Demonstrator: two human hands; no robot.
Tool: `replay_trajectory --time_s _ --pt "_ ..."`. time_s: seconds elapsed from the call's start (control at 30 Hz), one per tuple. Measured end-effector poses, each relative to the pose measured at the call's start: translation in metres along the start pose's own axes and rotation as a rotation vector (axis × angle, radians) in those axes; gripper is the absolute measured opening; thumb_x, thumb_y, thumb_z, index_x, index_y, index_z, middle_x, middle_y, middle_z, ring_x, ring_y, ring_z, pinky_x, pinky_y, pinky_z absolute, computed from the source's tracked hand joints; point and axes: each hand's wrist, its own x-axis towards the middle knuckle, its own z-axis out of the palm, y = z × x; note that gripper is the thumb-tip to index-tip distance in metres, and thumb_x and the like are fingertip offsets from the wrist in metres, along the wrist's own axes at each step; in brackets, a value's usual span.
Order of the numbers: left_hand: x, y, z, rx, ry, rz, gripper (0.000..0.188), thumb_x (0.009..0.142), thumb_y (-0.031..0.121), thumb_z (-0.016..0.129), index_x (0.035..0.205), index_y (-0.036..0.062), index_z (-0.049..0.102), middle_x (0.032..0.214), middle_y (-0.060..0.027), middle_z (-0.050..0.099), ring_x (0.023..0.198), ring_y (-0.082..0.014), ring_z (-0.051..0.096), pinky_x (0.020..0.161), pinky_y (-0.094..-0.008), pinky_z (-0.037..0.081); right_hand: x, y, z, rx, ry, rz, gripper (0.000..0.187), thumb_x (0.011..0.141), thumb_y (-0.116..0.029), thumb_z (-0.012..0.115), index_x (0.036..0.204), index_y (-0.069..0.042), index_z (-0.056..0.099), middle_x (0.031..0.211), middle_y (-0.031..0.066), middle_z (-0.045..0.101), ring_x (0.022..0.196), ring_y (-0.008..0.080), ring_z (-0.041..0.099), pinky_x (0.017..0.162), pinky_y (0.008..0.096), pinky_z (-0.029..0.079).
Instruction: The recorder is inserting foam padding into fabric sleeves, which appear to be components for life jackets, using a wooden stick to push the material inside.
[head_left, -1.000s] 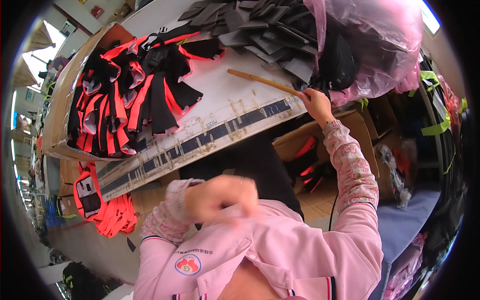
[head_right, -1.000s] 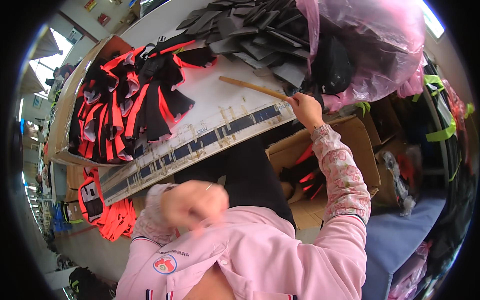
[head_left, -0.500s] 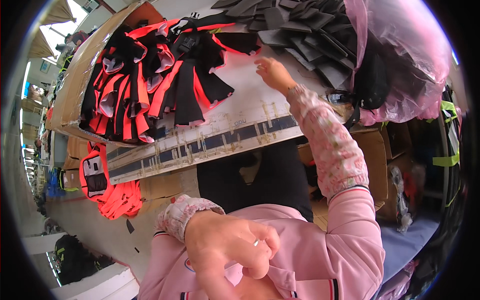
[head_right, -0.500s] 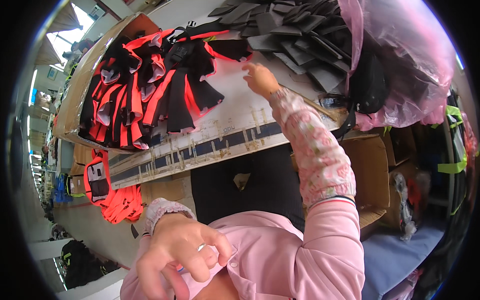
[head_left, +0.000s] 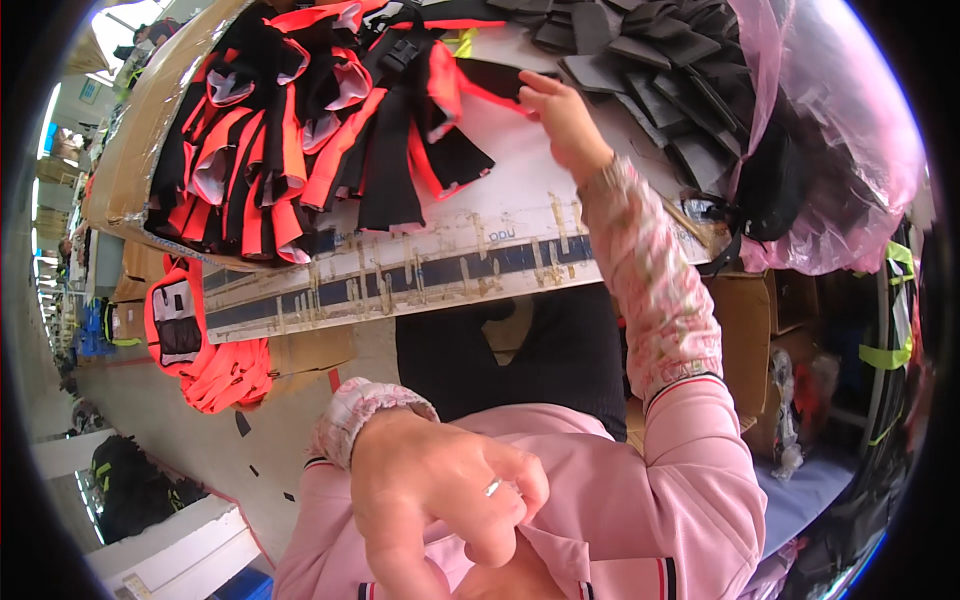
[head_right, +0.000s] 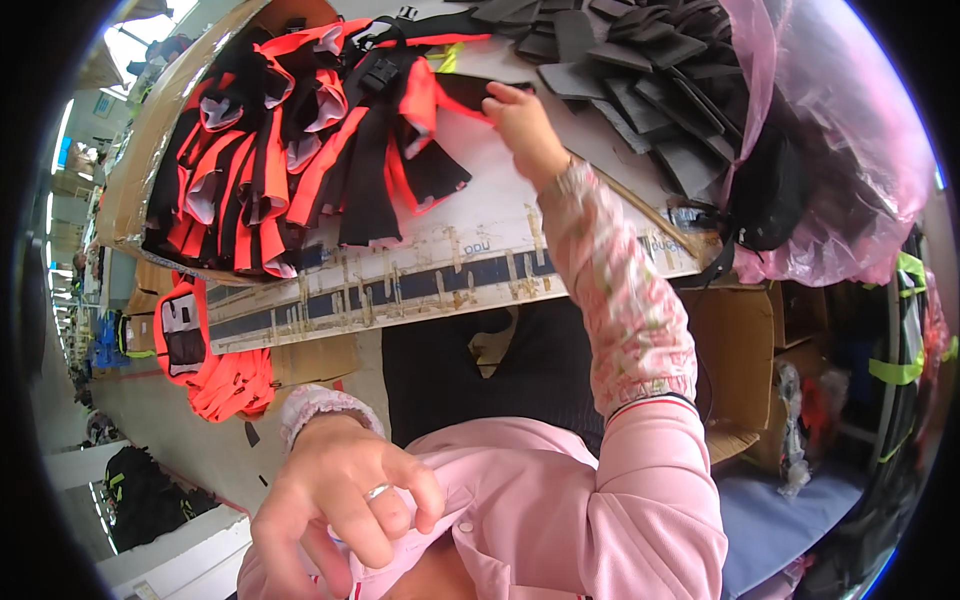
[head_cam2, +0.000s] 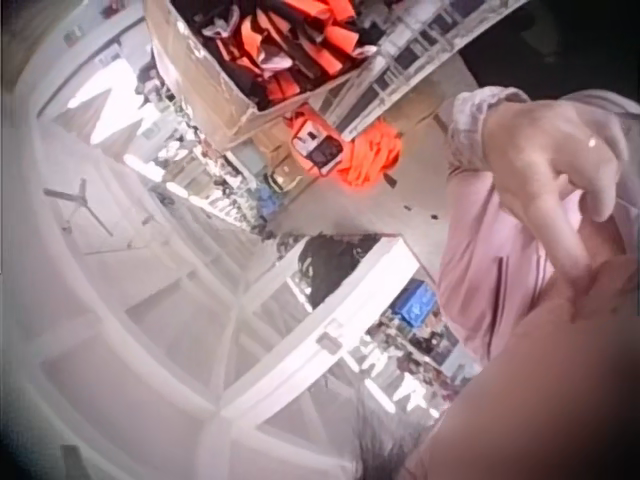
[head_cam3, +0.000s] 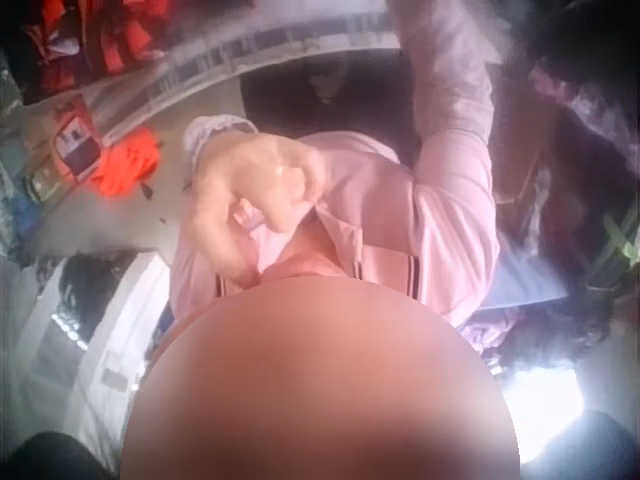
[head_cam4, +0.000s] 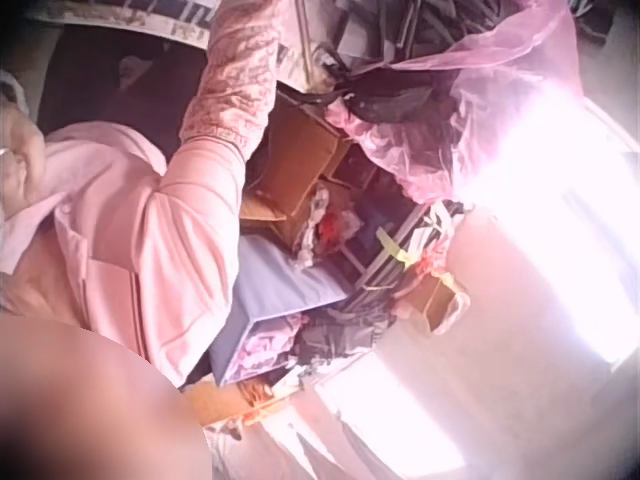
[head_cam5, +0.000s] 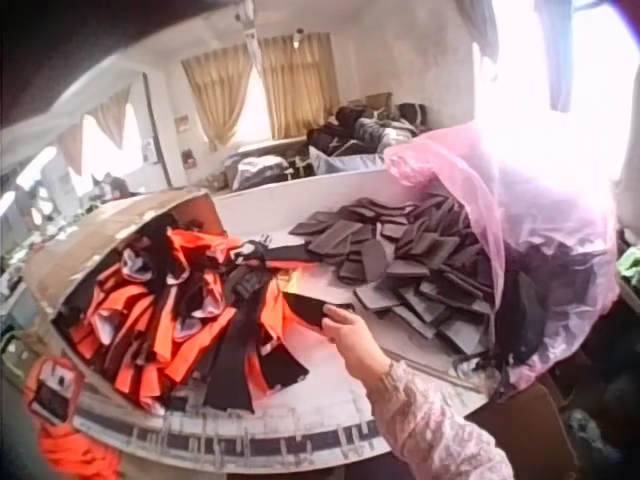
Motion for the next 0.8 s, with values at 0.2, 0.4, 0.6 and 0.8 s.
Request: replay_trajectory --time_s 0.2,0.4,0.6,0.8 --pt "-0.049 -0.029 -0.022 0.251 0.405 -0.570 0.015 0.088 0.015 0.057 0.081 0.0033 0.062 0.076 -0.0029 0.058 0.066 -0.0123 0.055 0.061 -0.0266 0.045 -0.158 0.009 0.014 0.102 -0.072 -0.248 0.041 0.085 -0.007 0.054 0.126 0.000 0.049 0.117 0.0054 0.056 0.106 0.0144 0.050 0.087 0.0291 0.040" --pt "-0.160 -0.089 -0.079 0.578 1.122 -0.829 0.012 0.088 0.015 0.057 0.093 0.0035 0.058 0.073 0.0044 0.054 0.061 -0.0027 0.046 0.054 -0.0179 0.038 -0.114 0.041 -0.025 -0.660 0.249 -0.660 0.041 0.076 0.003 0.054 0.117 -0.004 0.052 0.116 0.0168 0.050 0.104 0.0349 0.049 0.090 0.0381 0.041" --pt "-0.171 -0.115 -0.072 0.518 1.101 -0.898 0.014 0.088 0.017 0.058 0.091 0.0035 0.058 0.072 0.0031 0.054 0.060 -0.0042 0.048 0.054 -0.0181 0.039 -0.010 0.074 -0.022 -0.952 0.221 -0.522 0.045 0.074 -0.003 0.053 0.117 -0.016 0.055 0.126 0.0162 0.048 0.116 0.0330 0.045 0.096 0.0383 0.039" --pt "-0.188 -0.105 -0.071 0.479 1.211 -0.905 0.016 0.089 0.019 0.057 0.092 0.0027 0.058 0.071 0.0005 0.055 0.057 -0.0066 0.050 0.054 -0.0191 0.041 -0.018 0.010 -0.011 -0.811 0.323 -0.598 0.022 0.078 -0.010 0.052 0.096 -0.015 0.064 0.082 0.0146 0.064 0.076 0.0351 0.061 0.067 0.0442 0.048"
